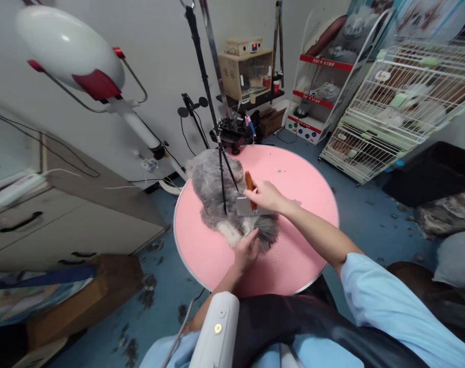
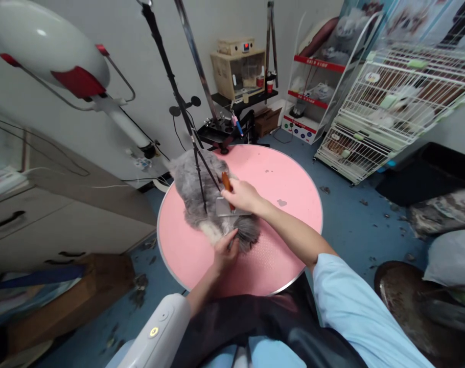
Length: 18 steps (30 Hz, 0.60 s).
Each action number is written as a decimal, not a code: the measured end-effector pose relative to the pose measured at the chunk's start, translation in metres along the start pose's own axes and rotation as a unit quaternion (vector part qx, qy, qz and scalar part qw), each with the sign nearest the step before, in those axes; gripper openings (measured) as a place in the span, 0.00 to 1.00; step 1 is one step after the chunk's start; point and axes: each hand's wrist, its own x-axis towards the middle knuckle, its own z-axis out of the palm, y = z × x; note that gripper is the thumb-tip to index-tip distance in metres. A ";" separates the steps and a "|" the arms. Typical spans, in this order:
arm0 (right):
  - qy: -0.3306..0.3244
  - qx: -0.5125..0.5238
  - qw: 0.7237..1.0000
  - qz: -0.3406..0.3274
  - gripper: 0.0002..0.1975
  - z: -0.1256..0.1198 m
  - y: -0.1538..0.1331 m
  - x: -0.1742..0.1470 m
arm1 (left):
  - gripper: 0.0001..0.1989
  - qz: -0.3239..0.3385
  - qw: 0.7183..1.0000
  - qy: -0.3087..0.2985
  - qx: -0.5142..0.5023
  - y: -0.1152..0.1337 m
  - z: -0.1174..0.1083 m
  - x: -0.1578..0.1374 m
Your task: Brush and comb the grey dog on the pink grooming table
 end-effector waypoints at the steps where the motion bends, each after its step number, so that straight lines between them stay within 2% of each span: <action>1: 0.045 -0.010 0.999 0.008 0.06 0.000 -0.002 0.001 | 0.16 0.000 1.000 -0.001 0.002 0.001 0.000 0.001; 2: 0.065 -0.014 0.998 0.002 0.06 0.000 -0.003 0.001 | 0.15 -0.003 1.000 -0.002 -0.001 0.002 0.000 0.002; 3: 0.048 -0.013 0.999 -0.018 0.06 0.000 -0.004 0.001 | 0.15 -0.009 1.000 -0.003 -0.009 0.002 0.001 0.002; 6: -0.068 0.003 0.996 -0.049 0.06 0.003 -0.004 0.000 | 0.13 -0.044 0.997 0.012 -0.056 0.004 0.004 0.000; 7: -0.060 0.006 0.997 -0.037 0.07 0.004 -0.003 -0.001 | 0.15 -0.064 0.995 0.030 -0.074 0.004 0.004 0.000; 10: 0.074 0.005 0.997 -0.008 0.05 0.006 0.003 -0.010 | 0.30 -0.126 0.977 0.113 -0.130 0.005 -0.003 0.001; 11: 0.088 0.012 0.996 -0.018 0.05 0.006 0.006 -0.014 | 0.33 -0.140 0.970 0.142 -0.136 0.004 -0.009 0.004; 13: 0.051 0.049 0.997 -0.027 0.06 0.006 0.016 -0.022 | 0.29 -0.161 0.960 0.199 -0.113 0.000 -0.025 0.016; 14: 0.036 0.076 0.996 -0.014 0.07 0.006 0.022 -0.026 | 0.23 -0.176 0.954 0.229 -0.083 -0.004 -0.033 0.024; 15: 0.048 0.103 0.993 0.011 0.08 0.006 0.028 -0.029 | 0.20 -0.200 0.944 0.254 -0.062 -0.007 -0.040 0.033; 16: 0.094 0.129 0.986 0.042 0.08 0.006 0.033 -0.032 | 0.20 -0.234 0.935 0.257 -0.064 -0.010 -0.046 0.042; 17: 0.163 0.154 0.972 0.069 0.09 0.009 0.038 -0.036 | 0.22 -0.275 0.928 0.233 -0.091 -0.012 -0.050 0.052; 18: 0.229 0.177 0.953 0.083 0.10 0.012 0.041 -0.040 | 0.24 -0.317 0.920 0.184 -0.136 -0.013 -0.051 0.060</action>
